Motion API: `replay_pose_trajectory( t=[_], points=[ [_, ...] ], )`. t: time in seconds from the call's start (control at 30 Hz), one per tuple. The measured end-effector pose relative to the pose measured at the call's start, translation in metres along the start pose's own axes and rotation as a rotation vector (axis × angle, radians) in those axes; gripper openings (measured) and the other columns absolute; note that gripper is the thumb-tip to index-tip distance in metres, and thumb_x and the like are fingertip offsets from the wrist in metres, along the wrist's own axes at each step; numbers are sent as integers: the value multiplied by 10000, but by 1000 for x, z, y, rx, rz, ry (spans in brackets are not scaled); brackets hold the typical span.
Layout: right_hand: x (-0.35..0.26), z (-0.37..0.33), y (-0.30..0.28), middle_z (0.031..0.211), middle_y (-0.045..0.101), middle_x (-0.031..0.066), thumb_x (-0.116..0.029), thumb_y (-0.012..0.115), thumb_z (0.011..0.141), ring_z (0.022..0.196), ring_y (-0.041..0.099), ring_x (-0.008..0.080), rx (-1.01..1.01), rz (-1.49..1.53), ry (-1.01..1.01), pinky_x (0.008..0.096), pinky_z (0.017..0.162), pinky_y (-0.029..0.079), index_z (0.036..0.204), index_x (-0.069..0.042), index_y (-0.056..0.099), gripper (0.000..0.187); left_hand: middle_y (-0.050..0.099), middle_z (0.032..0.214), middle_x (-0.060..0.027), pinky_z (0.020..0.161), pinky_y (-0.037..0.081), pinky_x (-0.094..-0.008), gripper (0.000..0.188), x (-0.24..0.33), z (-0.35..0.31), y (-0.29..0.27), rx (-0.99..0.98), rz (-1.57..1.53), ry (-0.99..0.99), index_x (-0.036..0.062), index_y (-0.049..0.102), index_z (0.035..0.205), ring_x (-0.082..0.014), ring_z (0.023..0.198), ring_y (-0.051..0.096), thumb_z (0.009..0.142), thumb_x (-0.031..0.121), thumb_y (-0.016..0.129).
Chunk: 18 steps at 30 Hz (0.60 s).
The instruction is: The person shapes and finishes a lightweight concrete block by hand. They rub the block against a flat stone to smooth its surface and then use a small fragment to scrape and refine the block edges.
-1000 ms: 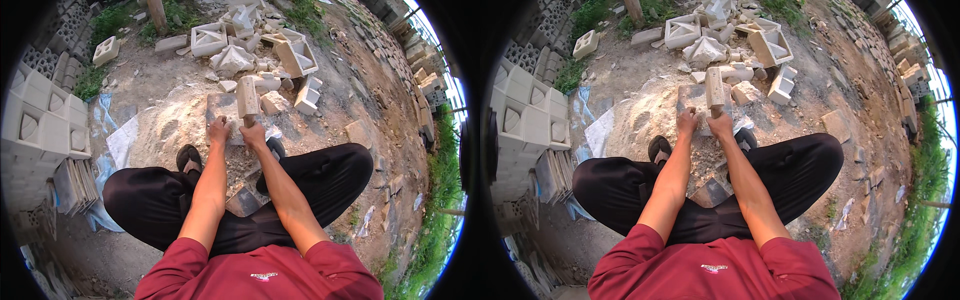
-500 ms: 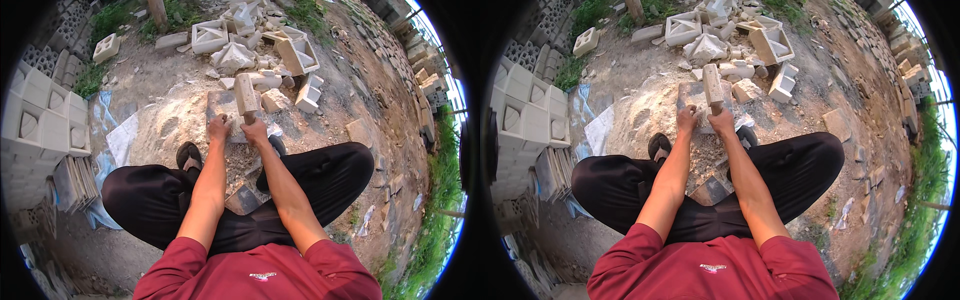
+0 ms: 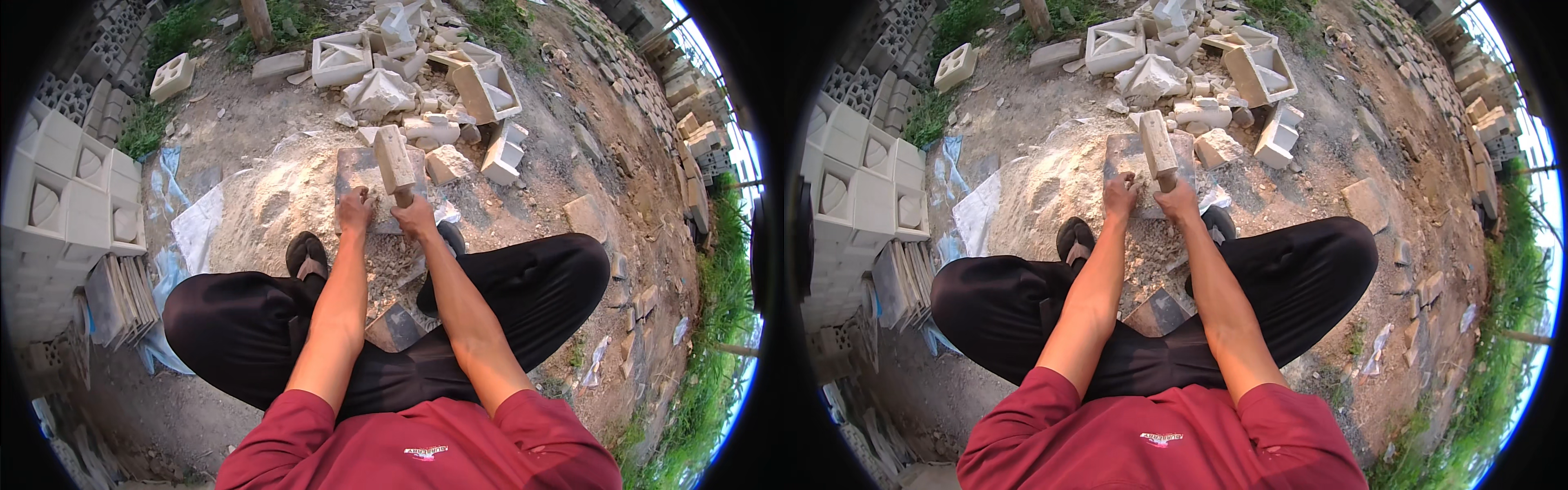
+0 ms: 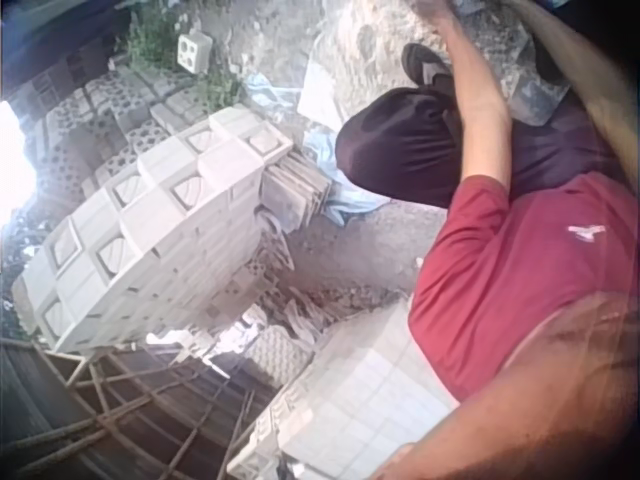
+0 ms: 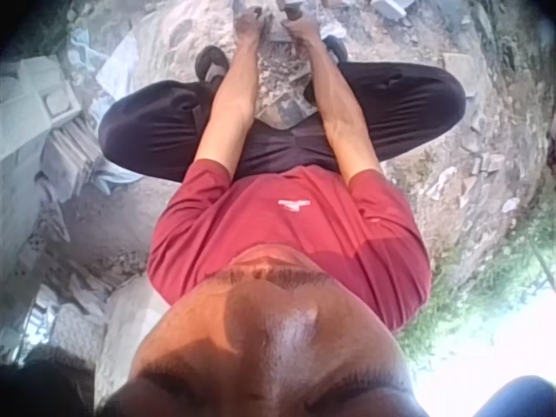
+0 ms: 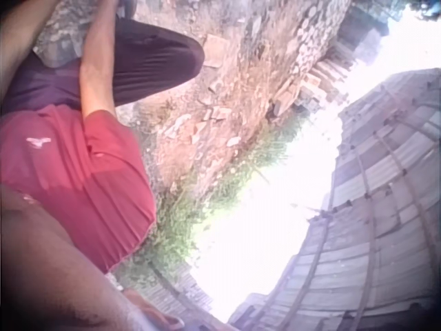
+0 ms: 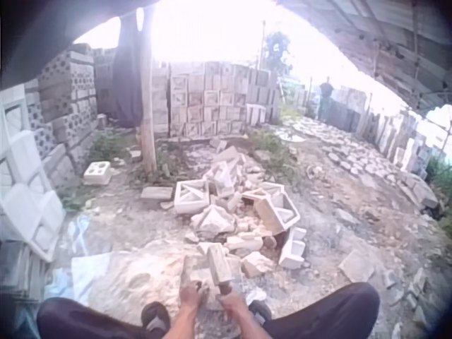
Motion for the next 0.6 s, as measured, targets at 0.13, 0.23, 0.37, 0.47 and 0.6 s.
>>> replay_pose_trajectory(
  t=[0.13,0.23,0.37,0.47,0.6],
  points=[
    [-17,20,-11,646,647,124,-225,711,691,542,640,188,244,158,-54,354,514,512,822,33,613,305,710,973,-128,845,503,-422,318,16,-1,6,-2,7,40,169,699,1074,-319,939,655,761,220,707],
    [-25,-1,5,743,676,200,-273,719,682,702,683,313,198,62,-58,404,637,535,904,55,631,406,711,981,-128,842,504,-417,311,1,-2,1,-1,18,26,156,701,1066,-318,934,658,767,240,708],
    [1,-16,16,838,678,274,-336,715,673,870,682,395,34,-71,104,434,745,540,876,60,668,447,696,973,-180,822,514,-425,313,9,-3,-3,73,-56,77,67,706,992,-360,935,654,731,229,768],
    [-4,-7,7,848,675,286,-364,706,673,883,676,404,-35,-124,175,440,758,538,800,67,666,451,698,987,-173,833,512,-417,318,15,-1,-6,43,-43,70,55,707,984,-352,952,654,742,251,770],
    [-34,-5,-9,896,656,317,-340,714,669,915,655,439,95,-31,85,457,783,525,939,92,615,519,696,988,-166,819,502,-433,287,23,-4,-8,-6,68,64,77,712,989,-358,933,645,780,272,736]
  ],
)
Point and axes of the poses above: each hand's wrist, its own z-axis towards the middle knuckle, its own y-axis out of the palm, x = y × z, the point moved 2 cm from there along z, towards the middle knuckle
